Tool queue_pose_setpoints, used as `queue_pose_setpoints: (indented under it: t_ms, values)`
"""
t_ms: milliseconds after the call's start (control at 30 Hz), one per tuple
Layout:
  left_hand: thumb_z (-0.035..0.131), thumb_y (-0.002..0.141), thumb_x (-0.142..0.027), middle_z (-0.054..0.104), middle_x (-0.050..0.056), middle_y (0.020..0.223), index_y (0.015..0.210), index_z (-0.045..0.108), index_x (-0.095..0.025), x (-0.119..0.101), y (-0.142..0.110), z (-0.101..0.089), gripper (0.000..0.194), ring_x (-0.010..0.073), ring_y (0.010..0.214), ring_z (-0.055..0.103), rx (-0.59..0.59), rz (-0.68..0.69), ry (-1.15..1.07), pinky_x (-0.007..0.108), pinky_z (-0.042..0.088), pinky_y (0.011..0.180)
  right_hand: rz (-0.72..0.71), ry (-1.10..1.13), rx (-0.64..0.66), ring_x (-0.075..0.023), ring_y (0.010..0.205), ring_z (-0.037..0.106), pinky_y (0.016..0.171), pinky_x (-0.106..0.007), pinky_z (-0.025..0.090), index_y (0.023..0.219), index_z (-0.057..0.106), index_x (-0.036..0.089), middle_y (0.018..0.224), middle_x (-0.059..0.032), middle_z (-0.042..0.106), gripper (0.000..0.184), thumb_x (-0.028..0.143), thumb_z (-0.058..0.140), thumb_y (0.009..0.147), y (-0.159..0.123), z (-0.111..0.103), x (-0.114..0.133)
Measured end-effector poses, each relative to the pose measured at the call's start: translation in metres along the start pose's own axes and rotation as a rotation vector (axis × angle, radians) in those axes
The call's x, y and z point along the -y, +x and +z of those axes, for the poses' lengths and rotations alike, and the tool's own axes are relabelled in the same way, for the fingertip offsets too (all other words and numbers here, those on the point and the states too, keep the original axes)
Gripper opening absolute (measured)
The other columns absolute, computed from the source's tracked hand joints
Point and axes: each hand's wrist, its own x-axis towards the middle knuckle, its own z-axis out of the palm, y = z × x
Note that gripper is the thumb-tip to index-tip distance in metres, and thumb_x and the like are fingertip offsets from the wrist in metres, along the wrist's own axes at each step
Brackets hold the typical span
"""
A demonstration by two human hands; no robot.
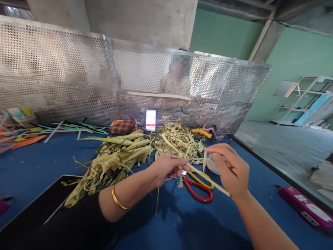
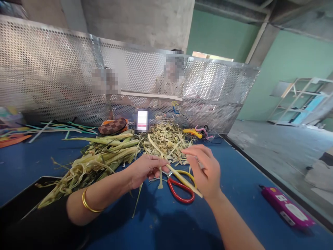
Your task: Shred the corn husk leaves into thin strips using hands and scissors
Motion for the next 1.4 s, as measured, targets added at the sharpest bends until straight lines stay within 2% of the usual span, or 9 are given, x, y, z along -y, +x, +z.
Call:
queue_pose_setpoints:
  t_ms: [67, 167, 267, 333, 533, 700, 800, 1100, 1400]
  values:
    - [0.066, 0.073, -0.027, 0.068, 0.006, 0.068, 0.063, 0.067, -0.011, -0.001, 0.000, 0.000, 0.019, 0.0035, 0.043, 0.043, -0.052, 0.010, -0.023, 0.019, 0.020, 0.038, -0.190, -0.034, -0.013, -0.0205, 0.078, 0.060, 0.075, -0.037, 0.044, 0.088, 0.068, 0.024, 0.081, -0.0041, 0.065, 0.017, 0.021, 0.052, 0.087, 0.000, -0.004, 0.009]
    - [0.068, 0.071, -0.026, 0.068, 0.006, 0.070, 0.063, 0.066, -0.011, -0.001, 0.003, -0.001, 0.017, 0.0035, 0.043, 0.043, -0.092, 0.021, -0.078, 0.018, 0.018, 0.037, -0.471, -0.204, 0.131, -0.0167, 0.068, 0.058, 0.073, -0.036, 0.041, 0.090, 0.068, 0.022, 0.072, -0.0013, 0.065, 0.015, 0.015, 0.057, 0.084, -0.003, 0.005, 0.015]
    - [0.071, 0.067, -0.028, 0.064, 0.003, 0.062, 0.065, 0.067, -0.010, 0.001, 0.007, -0.004, 0.019, 0.0025, 0.041, 0.040, -0.092, -0.016, -0.145, 0.017, 0.018, 0.037, -0.657, -0.409, 0.341, -0.0174, 0.073, 0.057, 0.075, -0.036, 0.040, 0.105, 0.065, 0.015, 0.078, -0.0044, 0.067, 0.024, 0.010, 0.048, 0.088, -0.009, 0.023, 0.014]
    - [0.072, 0.066, -0.029, 0.058, 0.000, 0.055, 0.065, 0.067, -0.009, 0.002, 0.009, -0.005, 0.021, 0.0012, 0.039, 0.035, -0.090, -0.054, -0.178, 0.016, 0.017, 0.037, -0.724, -0.514, 0.382, -0.0195, 0.079, 0.058, 0.079, -0.037, 0.040, 0.111, 0.062, 0.009, 0.083, -0.0077, 0.067, 0.028, 0.009, 0.043, 0.091, -0.013, 0.034, 0.011]
    - [0.073, 0.066, -0.029, 0.050, -0.004, 0.052, 0.065, 0.066, -0.009, 0.003, 0.010, -0.007, 0.022, 0.0000, 0.039, 0.030, -0.049, -0.126, -0.253, 0.015, 0.012, 0.037, -0.726, -0.564, 0.309, -0.0194, 0.078, 0.059, 0.077, -0.036, 0.039, 0.103, 0.063, 0.010, 0.089, -0.0103, 0.069, 0.024, 0.009, 0.042, 0.092, -0.023, 0.043, 0.001]
    - [0.078, 0.059, -0.029, 0.050, -0.003, 0.053, 0.071, 0.070, -0.009, 0.000, 0.008, -0.009, 0.025, 0.0024, 0.046, 0.037, 0.038, -0.043, -0.187, 0.016, 0.016, 0.041, -0.615, -0.437, 0.192, -0.0181, 0.078, 0.061, 0.078, -0.035, 0.040, 0.098, 0.060, 0.013, 0.086, -0.0095, 0.069, 0.017, 0.009, 0.046, 0.089, -0.026, 0.045, 0.001]
    - [0.078, 0.056, -0.027, 0.054, -0.001, 0.056, 0.074, 0.072, -0.010, 0.000, 0.006, -0.007, 0.026, 0.0050, 0.054, 0.044, 0.003, 0.040, -0.137, 0.018, 0.023, 0.047, -0.530, -0.358, 0.145, -0.0179, 0.078, 0.061, 0.078, -0.035, 0.041, 0.095, 0.057, 0.015, 0.083, -0.0086, 0.069, 0.017, 0.007, 0.043, 0.088, -0.025, 0.044, 0.003]
    - [0.077, 0.056, -0.030, 0.064, 0.002, 0.067, 0.066, 0.071, -0.012, 0.006, 0.004, 0.000, 0.021, 0.0098, 0.064, 0.053, -0.070, 0.118, -0.181, 0.024, 0.034, 0.065, -0.531, -0.367, 0.230, -0.0181, 0.071, 0.057, 0.082, -0.038, 0.041, 0.082, 0.054, 0.014, 0.078, -0.0099, 0.066, 0.012, 0.009, 0.043, 0.086, -0.024, 0.041, 0.007]
    - [0.079, 0.054, -0.031, 0.068, 0.005, 0.065, 0.067, 0.072, -0.011, 0.009, 0.000, 0.009, 0.025, 0.0119, 0.060, 0.055, -0.132, 0.063, -0.279, 0.025, 0.038, 0.061, -0.682, -0.422, 0.367, -0.0192, 0.066, 0.047, 0.075, -0.037, 0.040, 0.067, 0.055, 0.016, 0.064, -0.0058, 0.054, 0.023, 0.014, 0.041, 0.084, -0.022, 0.043, 0.013]
